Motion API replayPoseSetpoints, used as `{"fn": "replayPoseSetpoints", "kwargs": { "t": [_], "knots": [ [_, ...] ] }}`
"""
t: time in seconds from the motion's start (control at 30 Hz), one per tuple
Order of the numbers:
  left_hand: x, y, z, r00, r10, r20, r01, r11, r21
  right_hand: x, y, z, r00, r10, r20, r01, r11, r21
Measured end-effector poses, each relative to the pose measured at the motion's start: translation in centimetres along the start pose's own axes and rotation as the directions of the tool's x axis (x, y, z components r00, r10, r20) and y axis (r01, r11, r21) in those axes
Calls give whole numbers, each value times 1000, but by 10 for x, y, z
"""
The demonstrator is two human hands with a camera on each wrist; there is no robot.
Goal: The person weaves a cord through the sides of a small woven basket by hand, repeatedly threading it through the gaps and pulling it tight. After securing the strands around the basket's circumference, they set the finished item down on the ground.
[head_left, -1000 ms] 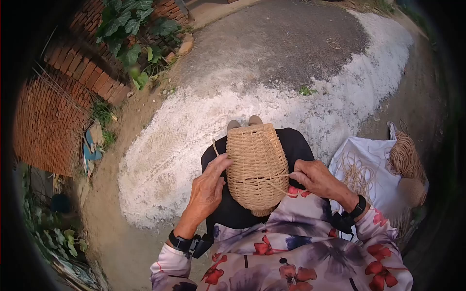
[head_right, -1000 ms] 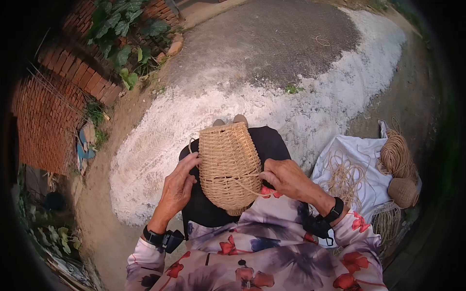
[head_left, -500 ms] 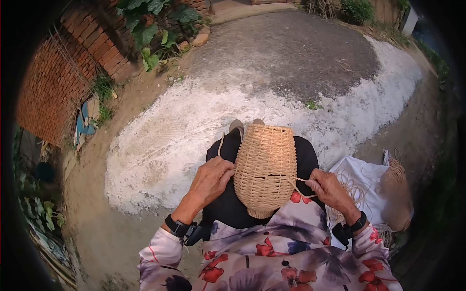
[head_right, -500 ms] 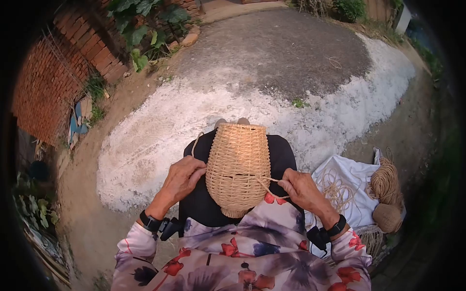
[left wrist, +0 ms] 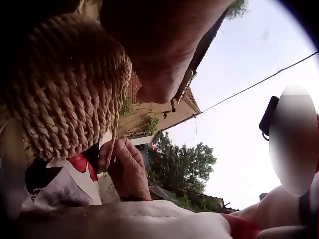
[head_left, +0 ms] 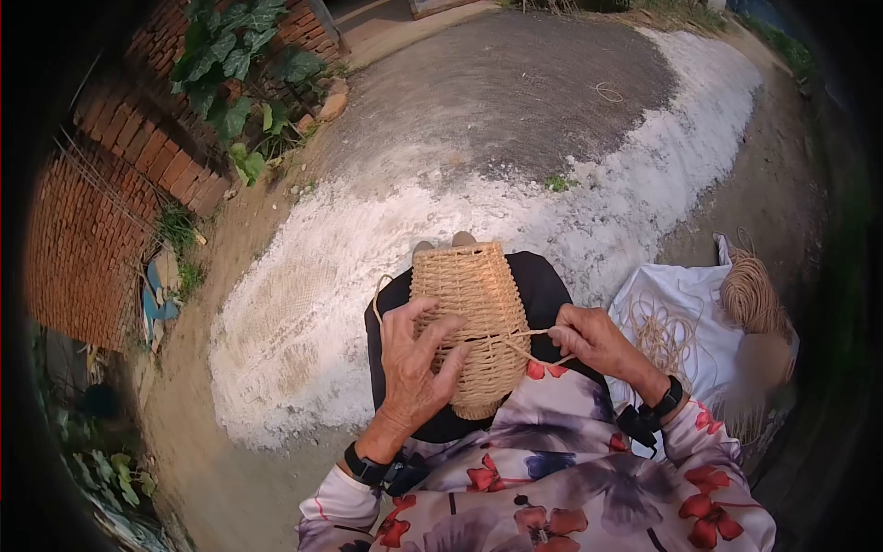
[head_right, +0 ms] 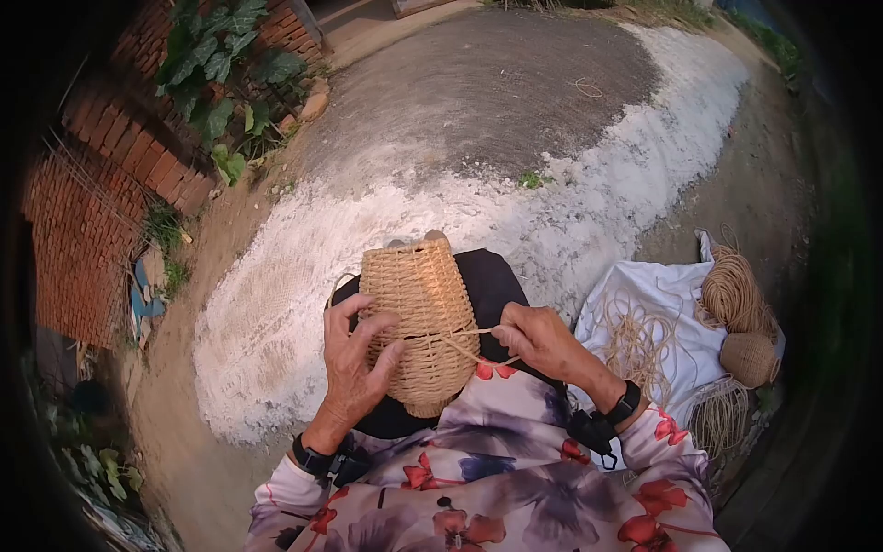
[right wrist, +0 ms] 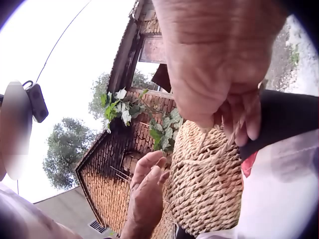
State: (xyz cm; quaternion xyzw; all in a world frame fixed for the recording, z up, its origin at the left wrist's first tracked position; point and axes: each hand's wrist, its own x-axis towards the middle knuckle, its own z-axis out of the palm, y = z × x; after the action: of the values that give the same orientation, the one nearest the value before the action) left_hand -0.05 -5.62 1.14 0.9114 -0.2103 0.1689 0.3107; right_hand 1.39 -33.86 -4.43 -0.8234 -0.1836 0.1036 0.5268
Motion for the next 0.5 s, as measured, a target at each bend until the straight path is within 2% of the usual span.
{"fn": "replayPoseSetpoints", "kwargs": {
  "t": [0.03,0.07,0.13,0.27,0.33,0.37,0.4,0.43,0.47,0.5],
  "knots": [
    [5,10,6,999,41,25,-41,999,4,-2,-1,1,997,71,23,-75,970,233],
    [7,14,12,998,50,35,-51,999,3,-3,2,1,997,75,12,-76,968,239],
    [12,17,25,977,178,120,-189,978,88,-3,11,0,997,-75,-11,76,997,30],
    [11,18,33,978,135,157,-155,980,126,-1,1,3,999,-19,-50,27,987,159],
    [14,14,24,975,105,197,-120,990,68,1,-7,-3,972,203,115,-229,928,293],
    [17,11,22,972,110,207,-127,990,69,0,-2,0,973,205,109,-229,925,303],
    [20,8,22,982,85,170,-101,991,90,-1,6,4,998,69,-11,-68,995,72],
    [21,4,22,990,59,131,-74,991,109,-1,11,8,991,-91,-93,73,981,-182],
    [19,-1,26,985,78,156,-97,988,117,-2,15,11,991,-85,-100,67,982,-175],
    [19,-2,27,982,82,168,-102,988,114,-2,16,13,971,-213,-105,164,921,-352]
  ]
}}
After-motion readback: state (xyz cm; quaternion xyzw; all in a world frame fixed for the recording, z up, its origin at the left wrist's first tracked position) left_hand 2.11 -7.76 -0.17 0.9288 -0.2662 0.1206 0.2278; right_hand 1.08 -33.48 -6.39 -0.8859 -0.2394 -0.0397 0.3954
